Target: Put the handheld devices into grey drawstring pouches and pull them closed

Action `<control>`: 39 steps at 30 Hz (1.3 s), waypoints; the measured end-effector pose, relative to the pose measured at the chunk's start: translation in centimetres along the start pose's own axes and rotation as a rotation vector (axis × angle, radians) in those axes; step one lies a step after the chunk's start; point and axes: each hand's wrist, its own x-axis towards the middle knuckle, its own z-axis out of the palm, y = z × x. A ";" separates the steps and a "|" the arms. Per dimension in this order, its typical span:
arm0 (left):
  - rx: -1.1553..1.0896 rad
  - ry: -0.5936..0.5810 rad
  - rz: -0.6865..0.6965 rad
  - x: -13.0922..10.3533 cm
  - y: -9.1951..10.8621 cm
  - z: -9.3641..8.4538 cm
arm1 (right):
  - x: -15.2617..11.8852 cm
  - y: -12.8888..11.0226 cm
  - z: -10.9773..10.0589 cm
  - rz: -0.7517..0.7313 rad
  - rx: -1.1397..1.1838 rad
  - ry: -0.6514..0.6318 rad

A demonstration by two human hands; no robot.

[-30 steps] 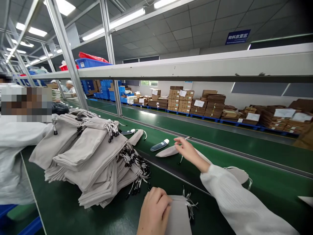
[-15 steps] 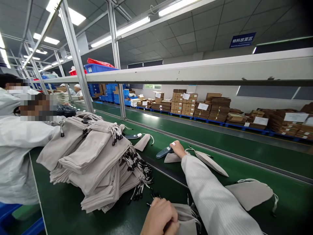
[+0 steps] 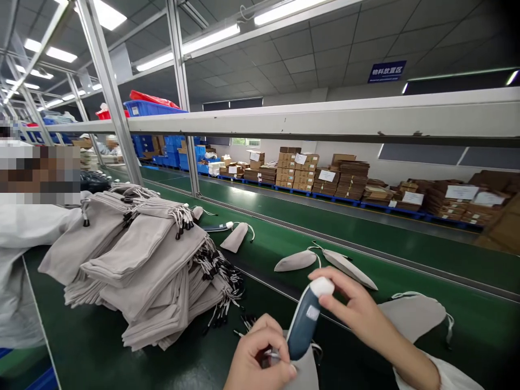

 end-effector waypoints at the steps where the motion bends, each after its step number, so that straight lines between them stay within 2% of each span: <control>1: 0.010 0.014 0.032 0.0 0.2 0.3 | -0.6 -1.0 0.4 -0.012 0.003 -0.105; 3: 0.032 0.067 0.093 -0.1 0.7 0.7 | -1.3 -2.6 1.2 0.004 0.014 -0.332; 6: 0.040 0.137 0.113 -0.5 1.5 0.4 | -2.0 -3.9 1.9 0.189 0.063 -0.598; 8: 0.010 0.166 0.095 -0.8 2.2 -0.6 | -2.4 -4.1 1.5 0.297 0.220 -0.651; 9: -0.024 0.204 0.081 -0.9 2.5 -1.2 | -2.6 -4.0 1.0 0.315 0.331 -0.604; 12: -0.178 0.385 0.038 -0.8 3.4 -2.9 | -3.0 -4.1 -0.7 0.314 0.615 -0.268; 14: -0.223 0.411 0.044 -0.6 3.6 -3.4 | -3.2 -4.4 -1.8 0.330 0.730 -0.078; 16: -0.165 0.339 0.100 -0.3 3.3 -3.2 | -3.2 -4.5 -2.8 0.318 0.789 0.100; 19: 0.050 0.230 0.125 -0.3 1.8 -2.2 | -2.6 -4.0 -4.5 0.204 0.736 0.490; 22: 0.303 0.111 0.044 -0.6 0.0 -1.4 | -1.6 -2.6 -5.8 -0.067 0.483 0.913; 23: 0.379 0.064 0.037 -0.7 -0.5 -1.3 | -1.3 -2.0 -5.9 -0.153 0.351 0.999; 24: 0.447 0.015 0.050 -0.7 -0.9 -1.1 | -1.0 -1.4 -5.9 -0.211 0.220 1.023; 26: 0.555 -0.068 0.099 -0.9 -1.5 -1.0 | -0.5 -0.2 -5.4 -0.226 0.016 0.908; 28: 0.615 -0.118 0.144 -0.9 -1.7 -0.8 | -0.1 1.2 -4.1 -0.151 -0.064 0.686; 32: 0.655 -0.139 0.176 -0.9 -1.8 -0.6 | 0.5 4.6 -0.5 0.001 -0.139 0.258; 35: 0.690 -0.152 0.179 -0.9 -1.7 -0.8 | 0.7 7.7 2.3 0.056 -0.232 -0.030; 37: 0.715 -0.162 0.184 -0.9 -1.8 -0.9 | 0.7 9.4 3.8 0.069 -0.276 -0.143; 39: 0.742 -0.172 0.186 -0.8 -2.0 -1.1 | 0.5 10.6 4.8 0.060 -0.325 -0.201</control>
